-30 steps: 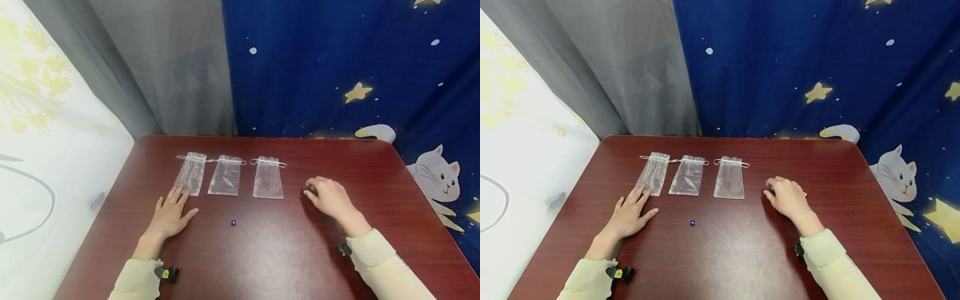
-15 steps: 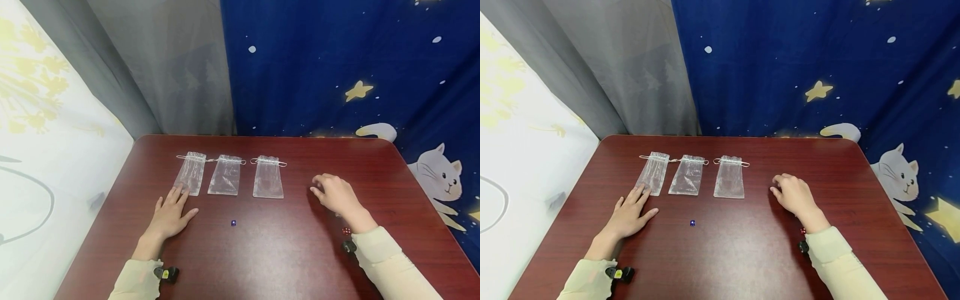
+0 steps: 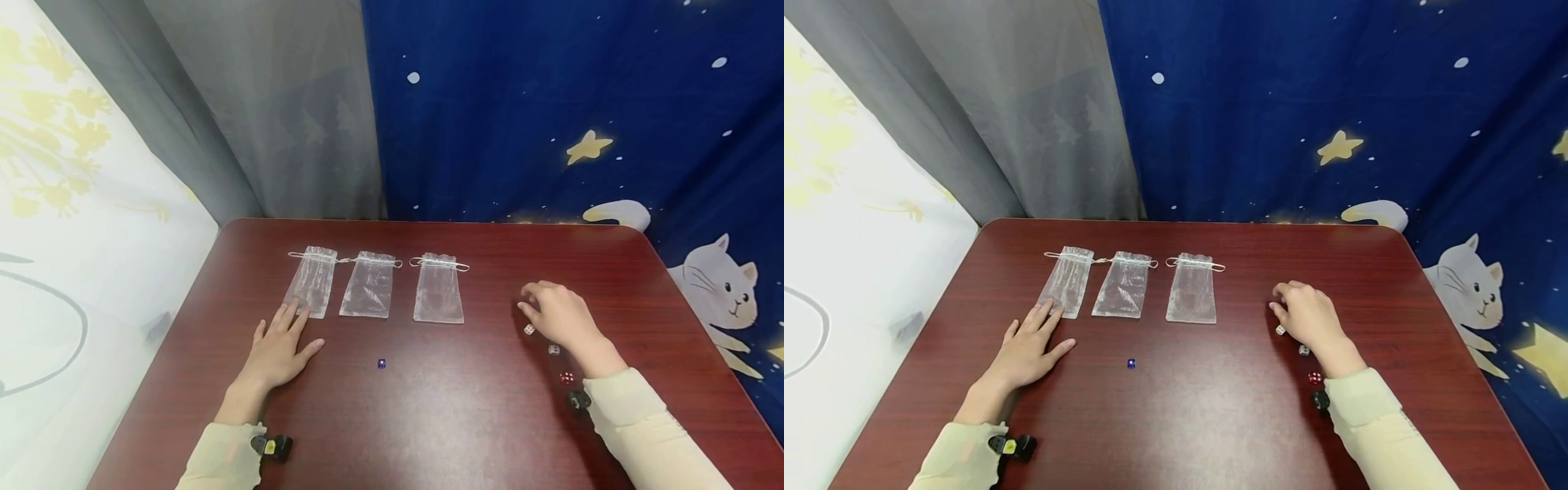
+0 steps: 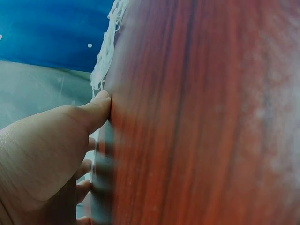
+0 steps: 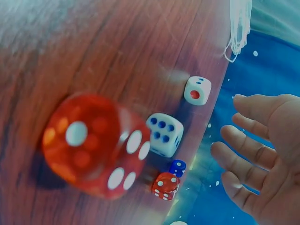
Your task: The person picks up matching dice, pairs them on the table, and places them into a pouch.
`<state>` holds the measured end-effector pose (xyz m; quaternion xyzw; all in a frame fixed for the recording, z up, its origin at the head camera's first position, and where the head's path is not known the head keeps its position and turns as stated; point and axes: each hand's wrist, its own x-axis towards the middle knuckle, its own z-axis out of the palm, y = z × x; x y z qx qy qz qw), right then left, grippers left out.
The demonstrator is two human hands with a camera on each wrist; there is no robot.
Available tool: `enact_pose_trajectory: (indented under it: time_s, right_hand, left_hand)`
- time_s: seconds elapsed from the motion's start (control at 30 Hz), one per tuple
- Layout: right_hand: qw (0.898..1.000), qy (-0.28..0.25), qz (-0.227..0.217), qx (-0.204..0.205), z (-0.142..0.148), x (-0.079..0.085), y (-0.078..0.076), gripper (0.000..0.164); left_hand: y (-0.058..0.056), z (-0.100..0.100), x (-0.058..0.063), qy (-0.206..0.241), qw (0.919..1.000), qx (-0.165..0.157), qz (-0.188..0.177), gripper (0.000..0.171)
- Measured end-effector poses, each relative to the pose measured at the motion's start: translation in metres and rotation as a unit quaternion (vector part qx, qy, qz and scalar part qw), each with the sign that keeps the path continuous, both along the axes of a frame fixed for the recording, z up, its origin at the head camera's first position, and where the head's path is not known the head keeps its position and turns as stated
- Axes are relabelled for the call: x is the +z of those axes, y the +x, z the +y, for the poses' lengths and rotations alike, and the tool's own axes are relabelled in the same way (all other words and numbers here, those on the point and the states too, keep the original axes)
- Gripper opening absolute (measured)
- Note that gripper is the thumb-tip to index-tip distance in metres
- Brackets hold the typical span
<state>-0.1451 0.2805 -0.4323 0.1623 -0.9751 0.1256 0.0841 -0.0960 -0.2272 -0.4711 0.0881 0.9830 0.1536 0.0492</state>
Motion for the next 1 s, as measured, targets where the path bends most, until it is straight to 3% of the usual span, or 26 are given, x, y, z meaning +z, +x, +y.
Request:
enact_pose_trajectory:
  time_s: [1.0]
  right_hand:
    - [0.999, 0.012, -0.015, -0.04, 0.034, -0.01, -0.007, 0.02]
  left_hand:
    - [-0.001, 0.001, 0.001, -0.001, 1.0, 0.002, 0.001, 0.076]
